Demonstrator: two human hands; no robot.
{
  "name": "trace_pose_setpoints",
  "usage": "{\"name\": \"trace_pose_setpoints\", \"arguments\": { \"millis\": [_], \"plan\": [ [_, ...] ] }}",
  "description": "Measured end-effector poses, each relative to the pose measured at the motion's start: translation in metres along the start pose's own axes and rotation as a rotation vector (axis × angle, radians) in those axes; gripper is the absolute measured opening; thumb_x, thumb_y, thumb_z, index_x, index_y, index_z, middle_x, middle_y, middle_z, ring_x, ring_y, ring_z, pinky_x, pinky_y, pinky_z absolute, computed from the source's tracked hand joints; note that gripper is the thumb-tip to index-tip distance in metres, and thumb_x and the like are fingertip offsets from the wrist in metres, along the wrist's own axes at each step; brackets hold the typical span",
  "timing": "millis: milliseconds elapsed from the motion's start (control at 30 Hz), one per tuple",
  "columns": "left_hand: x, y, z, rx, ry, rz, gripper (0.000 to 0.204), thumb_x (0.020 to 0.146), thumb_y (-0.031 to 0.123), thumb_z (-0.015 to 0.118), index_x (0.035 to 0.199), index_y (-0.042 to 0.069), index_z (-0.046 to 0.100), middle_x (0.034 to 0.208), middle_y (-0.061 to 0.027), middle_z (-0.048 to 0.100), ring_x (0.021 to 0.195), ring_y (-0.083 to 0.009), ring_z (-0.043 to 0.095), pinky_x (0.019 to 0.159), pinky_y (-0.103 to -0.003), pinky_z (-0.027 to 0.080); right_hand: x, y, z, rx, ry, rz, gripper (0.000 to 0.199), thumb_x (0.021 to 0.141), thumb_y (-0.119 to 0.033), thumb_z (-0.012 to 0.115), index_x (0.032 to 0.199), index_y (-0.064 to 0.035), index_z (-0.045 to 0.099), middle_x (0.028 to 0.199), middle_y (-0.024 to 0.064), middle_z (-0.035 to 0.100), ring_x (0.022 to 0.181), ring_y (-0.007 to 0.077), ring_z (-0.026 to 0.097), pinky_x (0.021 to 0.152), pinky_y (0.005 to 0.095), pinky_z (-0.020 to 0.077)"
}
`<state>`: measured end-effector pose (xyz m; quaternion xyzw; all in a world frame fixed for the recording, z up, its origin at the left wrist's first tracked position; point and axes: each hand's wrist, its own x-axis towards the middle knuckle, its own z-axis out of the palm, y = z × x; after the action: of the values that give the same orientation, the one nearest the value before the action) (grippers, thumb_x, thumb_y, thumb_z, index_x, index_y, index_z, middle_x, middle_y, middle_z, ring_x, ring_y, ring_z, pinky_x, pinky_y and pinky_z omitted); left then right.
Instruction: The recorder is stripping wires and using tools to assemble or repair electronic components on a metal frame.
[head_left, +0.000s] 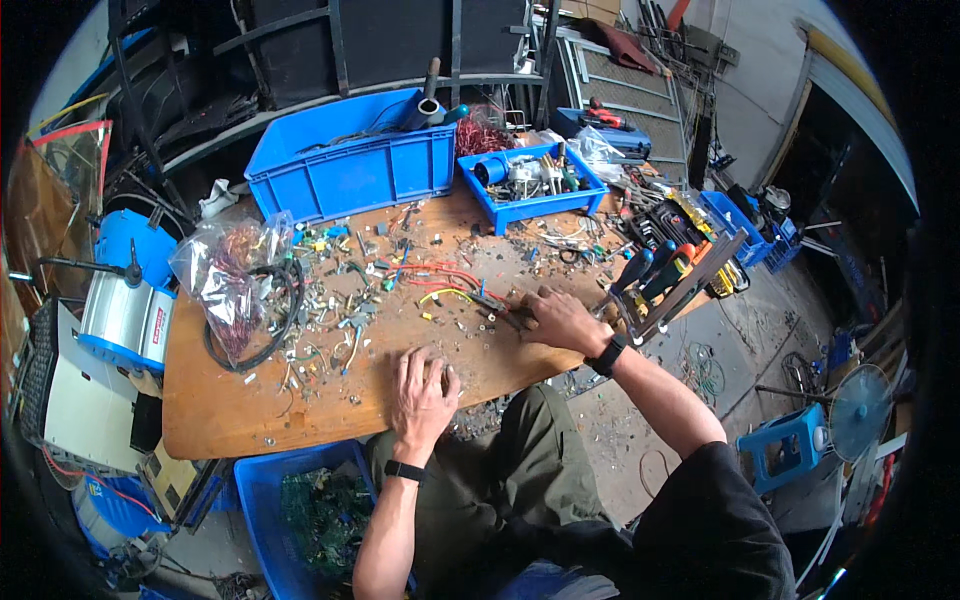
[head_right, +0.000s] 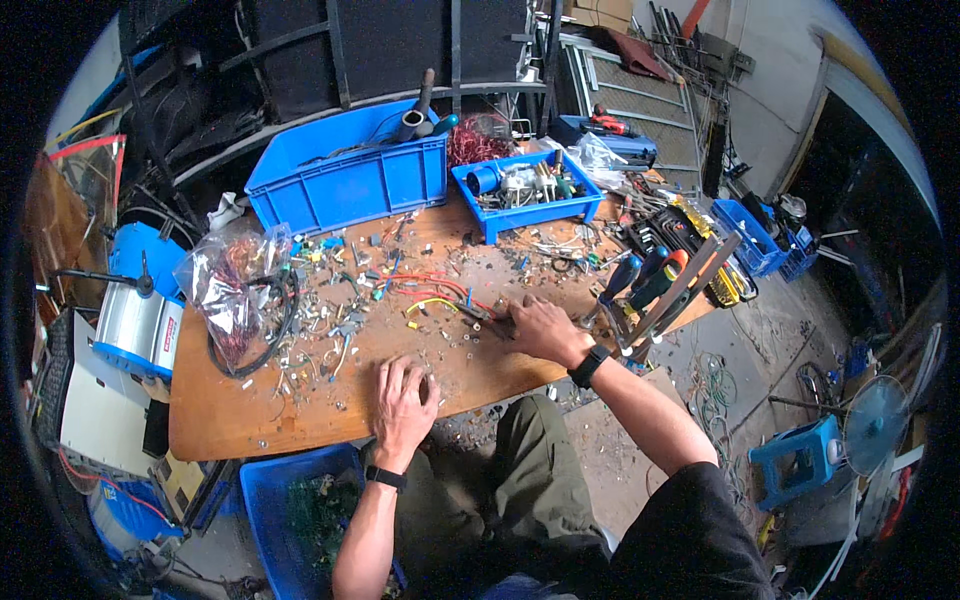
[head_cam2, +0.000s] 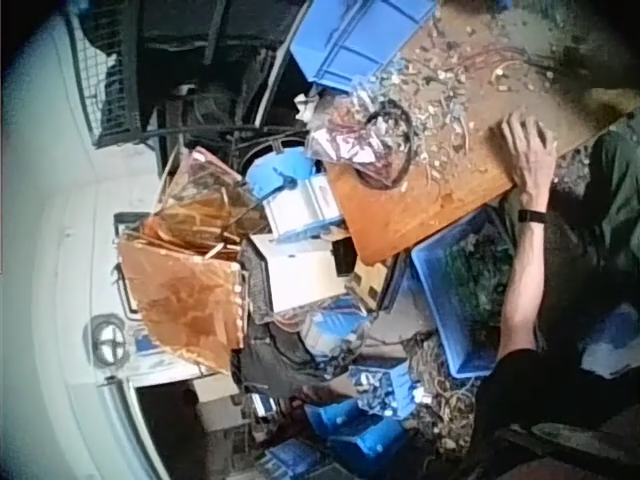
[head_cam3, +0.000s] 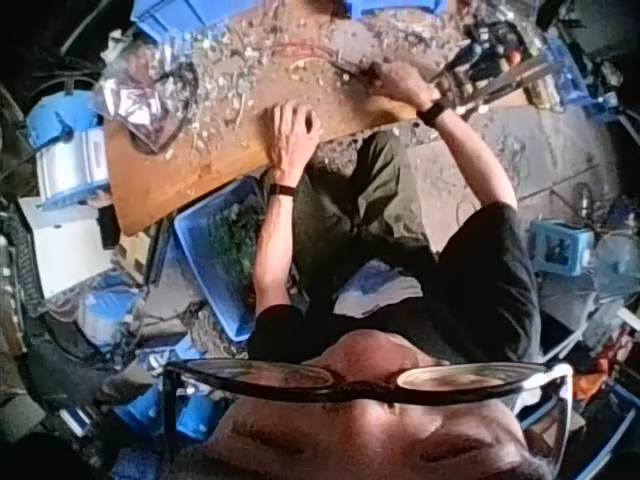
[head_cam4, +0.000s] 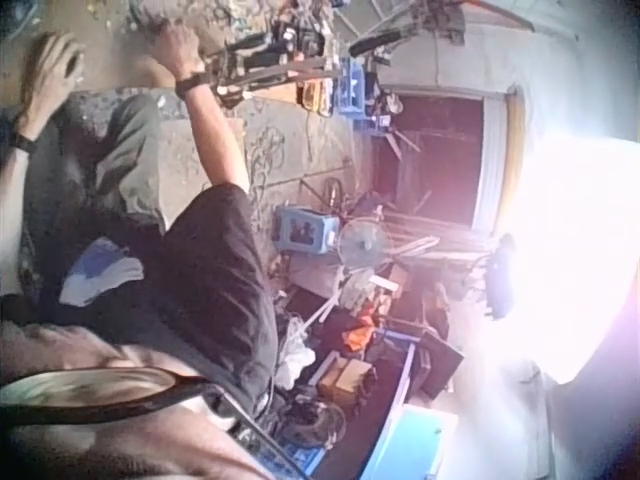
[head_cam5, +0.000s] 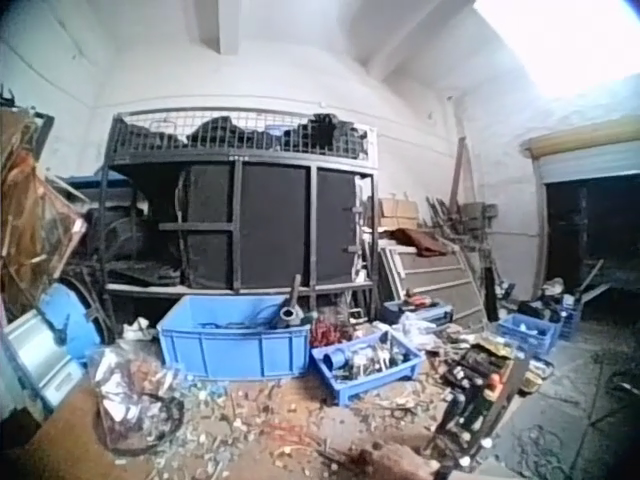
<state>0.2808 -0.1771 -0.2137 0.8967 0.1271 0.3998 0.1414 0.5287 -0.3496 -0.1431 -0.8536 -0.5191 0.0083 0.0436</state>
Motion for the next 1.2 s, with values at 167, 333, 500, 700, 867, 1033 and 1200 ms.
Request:
{"name": "trace_pose_setpoints", "arguments": {
  "millis": [167,333,500,700,867,1033,1200],
  "plan": [
    [0.001,0.003,0.001,0.016,-0.003,0.005,0.014,0.092,0.013,0.071,0.1,0.001,0.068,0.122,-0.0187,0.064,0.121,-0.0389,0.058,0.107,-0.05,0.049,-0.008,0.003,0.008,0.128,0.099,0.065,0.062,0.103,-0.056,0.058,0.128,0.0011,0.064,0.107,0.0273,0.071,0.108,0.044,0.07,0.098,0.0533,0.053],
    [0.002,0.005,-0.001,0.019,0.005,-0.002,0.015,0.091,0.012,0.073,0.1,0.001,0.069,0.123,-0.0184,0.064,0.121,-0.0384,0.059,0.105,-0.049,0.05,-0.007,0.01,-0.023,1.718,-0.338,0.348,0.063,0.116,-0.052,0.026,0.135,-0.0088,0.067,0.11,0.0083,0.076,0.081,0.0125,0.069,0.072,0.0265,0.0586],
    [0.002,0.004,0.0,0.03,-0.01,-0.002,0.015,0.09,0.01,0.073,0.1,0.0,0.068,0.123,-0.0184,0.064,0.121,-0.0388,0.059,0.105,-0.05,0.05,-0.015,0.002,-0.007,1.997,-0.188,0.405,0.036,0.118,-0.029,0.044,0.14,-0.0055,0.059,0.113,0.0116,0.076,0.08,0.0139,0.07,0.068,0.0246,0.0599],
    [0.004,0.004,-0.003,0.036,-0.029,-0.011,0.017,0.089,0.01,0.072,0.103,0.0,0.067,0.123,-0.0194,0.064,0.121,-0.04,0.059,0.106,-0.051,0.049,-0.035,-0.031,-0.021,1.954,-0.125,0.327,0.037,0.117,-0.024,0.045,0.148,-0.0051,0.052,0.121,0.0125,0.074,0.101,0.0196,0.075,0.078,0.0297,0.0613],
    [0.007,0.009,-0.001,0.0,-0.038,-0.026,0.018,0.09,0.009,0.072,0.105,0.0,0.067,0.123,-0.0197,0.064,0.122,-0.0409,0.058,0.107,-0.053,0.049,-0.057,-0.005,0.014,0.816,0.209,0.273,0.045,0.114,-0.033,0.051,0.149,-0.0041,0.05,0.124,0.0263,0.072,0.115,0.0367,0.073,0.09,0.0457,0.059],
    [0.008,0.012,-0.005,0.041,-0.036,-0.029,0.019,0.089,0.009,0.072,0.106,0.0,0.068,0.123,-0.0193,0.064,0.122,-0.0407,0.058,0.108,-0.053,0.048,-0.067,-0.011,0.023,0.446,0.398,0.339,0.047,0.105,-0.026,0.063,0.144,-0.0031,0.051,0.122,0.0268,0.061,0.113,0.0498,0.062,0.096,0.0568,0.0523],
    [0.008,0.016,-0.004,0.027,-0.056,-0.043,0.021,0.089,0.009,0.072,0.108,0.001,0.068,0.121,-0.0174,0.065,0.122,-0.0405,0.059,0.109,-0.052,0.047,-0.081,-0.017,0.003,0.245,0.63,0.194,0.055,0.095,-0.013,0.071,0.145,-0.004,0.052,0.13,0.0234,0.057,0.119,0.0435,0.057,0.099,0.0523,0.0511]
  ]
}}
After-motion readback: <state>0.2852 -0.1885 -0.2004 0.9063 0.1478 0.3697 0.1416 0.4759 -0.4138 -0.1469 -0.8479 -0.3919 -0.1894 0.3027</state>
